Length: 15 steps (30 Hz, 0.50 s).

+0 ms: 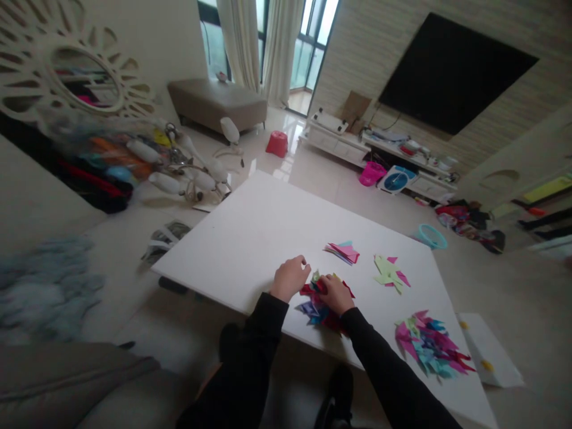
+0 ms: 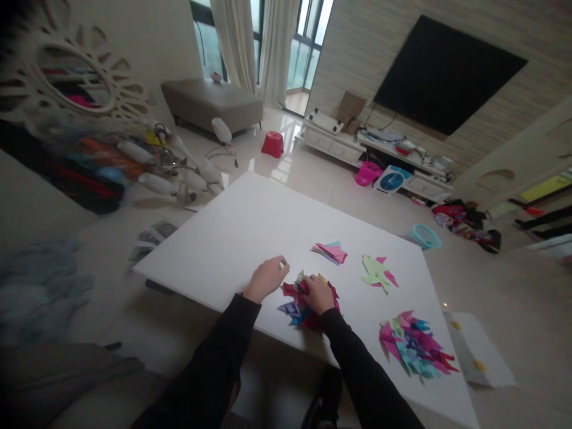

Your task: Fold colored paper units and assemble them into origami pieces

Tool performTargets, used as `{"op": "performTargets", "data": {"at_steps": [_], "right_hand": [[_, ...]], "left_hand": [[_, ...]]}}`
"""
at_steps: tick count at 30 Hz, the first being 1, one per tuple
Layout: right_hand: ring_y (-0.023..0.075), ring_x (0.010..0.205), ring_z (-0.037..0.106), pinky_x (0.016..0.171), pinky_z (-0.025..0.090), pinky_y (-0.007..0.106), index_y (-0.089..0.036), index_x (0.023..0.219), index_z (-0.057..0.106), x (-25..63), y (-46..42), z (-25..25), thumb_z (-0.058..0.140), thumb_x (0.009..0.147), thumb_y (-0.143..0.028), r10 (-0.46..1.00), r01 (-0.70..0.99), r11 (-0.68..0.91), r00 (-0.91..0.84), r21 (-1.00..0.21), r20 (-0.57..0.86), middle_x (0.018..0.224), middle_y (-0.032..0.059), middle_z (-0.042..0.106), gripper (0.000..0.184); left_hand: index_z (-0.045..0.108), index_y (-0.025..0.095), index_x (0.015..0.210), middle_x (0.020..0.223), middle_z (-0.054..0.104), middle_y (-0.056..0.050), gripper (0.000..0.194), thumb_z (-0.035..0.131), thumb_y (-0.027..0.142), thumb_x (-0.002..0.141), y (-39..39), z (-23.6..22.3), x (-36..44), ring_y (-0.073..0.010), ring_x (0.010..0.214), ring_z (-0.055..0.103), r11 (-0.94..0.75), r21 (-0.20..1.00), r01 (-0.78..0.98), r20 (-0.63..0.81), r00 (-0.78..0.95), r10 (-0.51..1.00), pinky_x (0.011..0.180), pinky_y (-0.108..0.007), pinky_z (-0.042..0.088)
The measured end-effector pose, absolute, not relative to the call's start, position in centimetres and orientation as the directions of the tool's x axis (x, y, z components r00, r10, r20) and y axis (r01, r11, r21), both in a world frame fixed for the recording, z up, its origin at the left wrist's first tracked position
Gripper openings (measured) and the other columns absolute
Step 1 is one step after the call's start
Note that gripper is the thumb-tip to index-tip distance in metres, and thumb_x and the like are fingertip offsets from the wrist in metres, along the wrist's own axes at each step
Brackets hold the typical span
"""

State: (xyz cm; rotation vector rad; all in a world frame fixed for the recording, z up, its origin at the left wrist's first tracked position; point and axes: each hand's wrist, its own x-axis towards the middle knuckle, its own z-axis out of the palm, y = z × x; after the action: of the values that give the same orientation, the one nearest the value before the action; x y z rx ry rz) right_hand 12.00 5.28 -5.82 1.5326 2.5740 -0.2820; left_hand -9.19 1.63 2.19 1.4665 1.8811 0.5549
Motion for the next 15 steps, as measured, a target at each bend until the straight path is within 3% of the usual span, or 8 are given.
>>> {"op": "performTargets", "data": {"at_steps": [3,8,11,15], "right_hand": [[0.0263,0.097,0.064,0.073,0.044,0.032,-0.026,0.109,0.062,12.0,6.7,-5.1,0.065,0.086,-0.032,0.889,0.898,0.431,-0.44,-0.09,-0.13,0.105,0.0064,0.067,0.024],[0.0243,0.092,0.064,0.072,0.041,0.031,-0.023,0.11,0.059,7.6,12.0,-1.4,0.064,0.086,-0.032,0.858,0.851,0.514,-0.512,-0.108,0.047,0.105,0.0075,0.067,0.026],[0.0233,0.087,0.063,0.068,0.039,0.03,-0.021,0.109,0.059,0.7,15.3,0.6,0.062,0.089,-0.037,0.81,0.805,0.585,-0.585,-0.094,0.032,0.104,0.0092,0.067,0.026],[0.0246,0.095,0.063,0.07,0.041,0.03,-0.02,0.116,0.058,-9.9,17.3,0.7,0.065,0.088,-0.037,0.704,0.71,0.7,-0.705,-0.085,-0.092,0.114,0.0116,0.067,0.033]], "left_hand": [[0.069,0.025,0.104,0.102,0.076,-0.009,0.025,0.049,0.035,0.094,1.2,2.9,-9.6,-0.0245,0.095,0.07,0.262,0.738,0.621,-0.211,-0.157,0.965,0.082,-0.032,0.049],[0.067,0.026,0.098,0.096,0.075,-0.006,0.017,0.052,0.032,0.093,1.0,3.8,-10.3,-0.0235,0.091,0.069,0.248,0.818,0.52,-0.122,-0.264,0.957,0.077,-0.032,0.049],[0.064,0.026,0.1,0.092,0.073,-0.003,0.014,0.052,0.027,0.093,1.1,4.1,-10.6,-0.02,0.084,0.068,0.192,0.881,0.432,-0.022,-0.369,0.929,0.073,-0.03,0.048],[0.061,0.025,0.105,0.093,0.069,-0.002,0.017,0.052,0.021,0.091,1.2,4.0,-11.1,-0.0174,0.084,0.066,0.129,0.926,0.354,0.058,-0.471,0.88,0.075,-0.028,0.049]]}}
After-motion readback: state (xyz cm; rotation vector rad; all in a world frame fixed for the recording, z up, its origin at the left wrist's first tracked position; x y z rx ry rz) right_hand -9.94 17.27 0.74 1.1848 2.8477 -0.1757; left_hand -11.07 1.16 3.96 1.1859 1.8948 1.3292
